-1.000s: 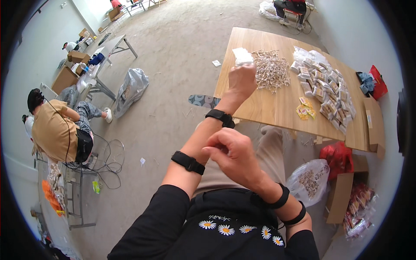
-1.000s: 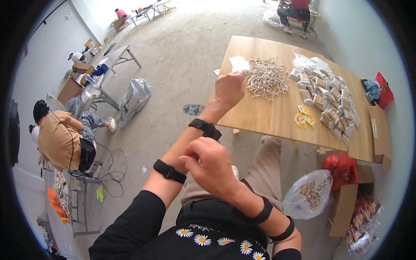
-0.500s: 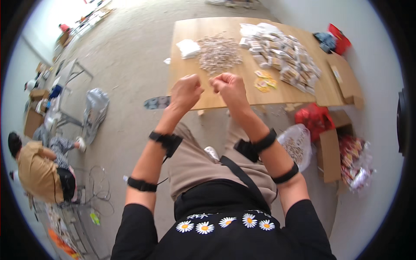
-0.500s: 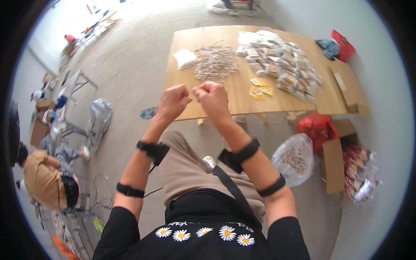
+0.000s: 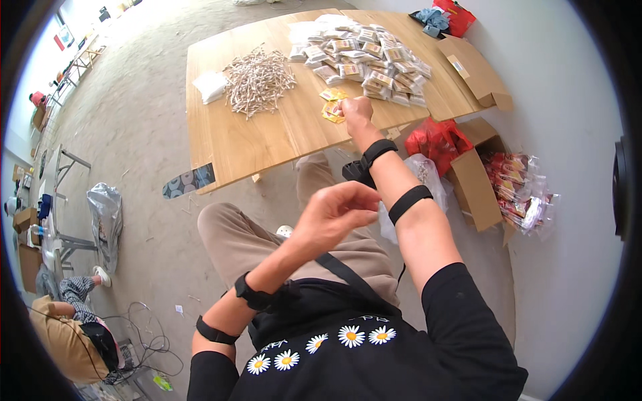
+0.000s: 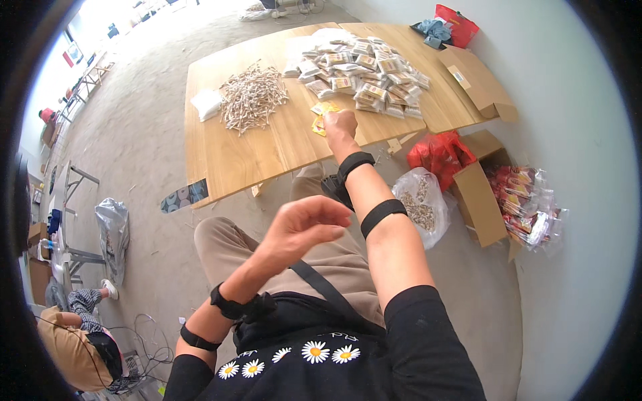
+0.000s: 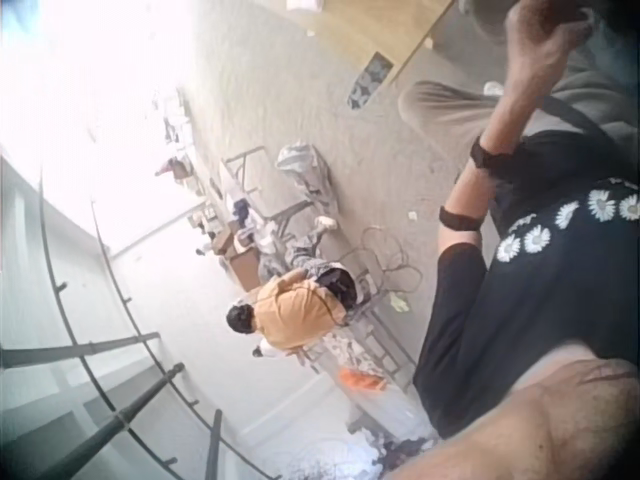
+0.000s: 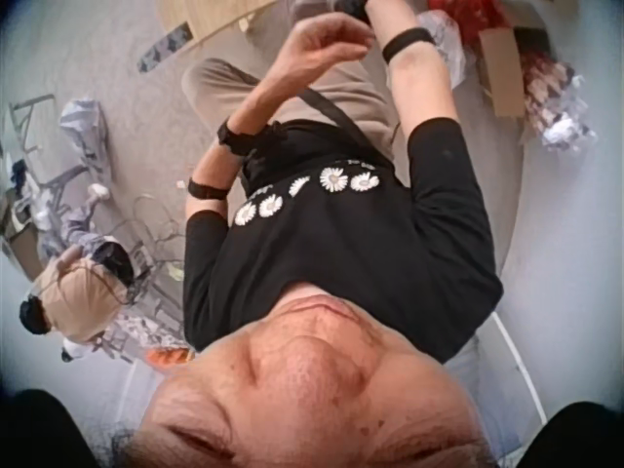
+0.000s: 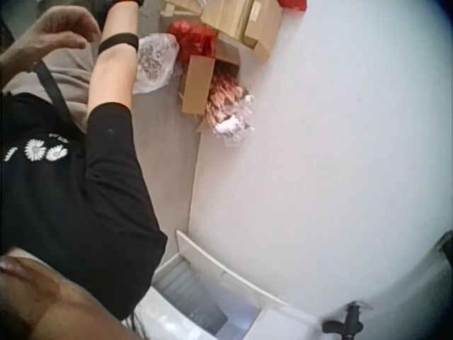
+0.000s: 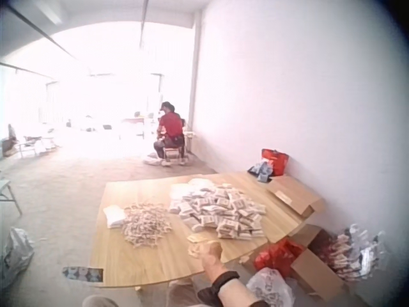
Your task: The recorder organizes cotton swabs into a small bundle and places them into a small clear plastic bag.
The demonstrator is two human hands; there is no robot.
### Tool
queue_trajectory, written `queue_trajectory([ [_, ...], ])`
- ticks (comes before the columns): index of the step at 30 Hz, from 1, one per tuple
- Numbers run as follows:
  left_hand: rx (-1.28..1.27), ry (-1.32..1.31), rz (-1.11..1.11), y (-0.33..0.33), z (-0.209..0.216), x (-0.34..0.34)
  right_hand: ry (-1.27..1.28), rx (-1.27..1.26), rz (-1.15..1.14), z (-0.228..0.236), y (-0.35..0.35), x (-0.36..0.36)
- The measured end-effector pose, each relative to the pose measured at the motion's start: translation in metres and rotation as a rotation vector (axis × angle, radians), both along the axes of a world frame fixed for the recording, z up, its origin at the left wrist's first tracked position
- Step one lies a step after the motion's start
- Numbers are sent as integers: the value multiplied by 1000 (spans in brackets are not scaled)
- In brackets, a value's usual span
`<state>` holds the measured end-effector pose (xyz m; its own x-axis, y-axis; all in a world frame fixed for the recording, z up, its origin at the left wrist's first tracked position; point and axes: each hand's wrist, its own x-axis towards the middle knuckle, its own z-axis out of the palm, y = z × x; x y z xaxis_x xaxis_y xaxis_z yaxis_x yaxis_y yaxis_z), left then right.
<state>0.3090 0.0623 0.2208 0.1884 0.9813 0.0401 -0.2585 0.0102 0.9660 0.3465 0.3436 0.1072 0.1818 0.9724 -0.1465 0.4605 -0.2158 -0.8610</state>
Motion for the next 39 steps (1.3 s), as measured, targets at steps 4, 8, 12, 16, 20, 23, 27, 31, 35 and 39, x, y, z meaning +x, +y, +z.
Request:
queue_trajectory([
  [4, -76, -197, -40, 4, -1, 29, -146, 102, 53, 20, -9, 12],
  [8, -75, -149, -32, 5, -5, 36, -552, 182, 197, 43, -35, 5],
  [12, -60, -217, -34, 3, -5, 35, -756, 292, 327, 43, -40, 3],
  [16, -56, -297, -53, 5, -1, 32, -905, 504, 491, 38, -43, 3],
  [20, -200, -277, -152, 7, 24, 24, -1105, 754, 629, 34, -49, 3],
  [23, -249, -224, -164, 11, 24, 19, -1216, 888, 704, 30, -52, -3],
  [27, -272, -179, -155, 17, 35, 17, -1212, 1075, 758, 20, -59, -11],
  [31, -115, -170, -182, 29, 36, 32, -1246, 1174, 804, 5, -65, -10],
  [35, 51, 47, -184, 27, 51, 51, -1240, 1169, 853, 5, -68, -10],
  [39, 206, 221, -119, 2, 57, 43, -1016, 708, 621, 25, -63, -14],
])
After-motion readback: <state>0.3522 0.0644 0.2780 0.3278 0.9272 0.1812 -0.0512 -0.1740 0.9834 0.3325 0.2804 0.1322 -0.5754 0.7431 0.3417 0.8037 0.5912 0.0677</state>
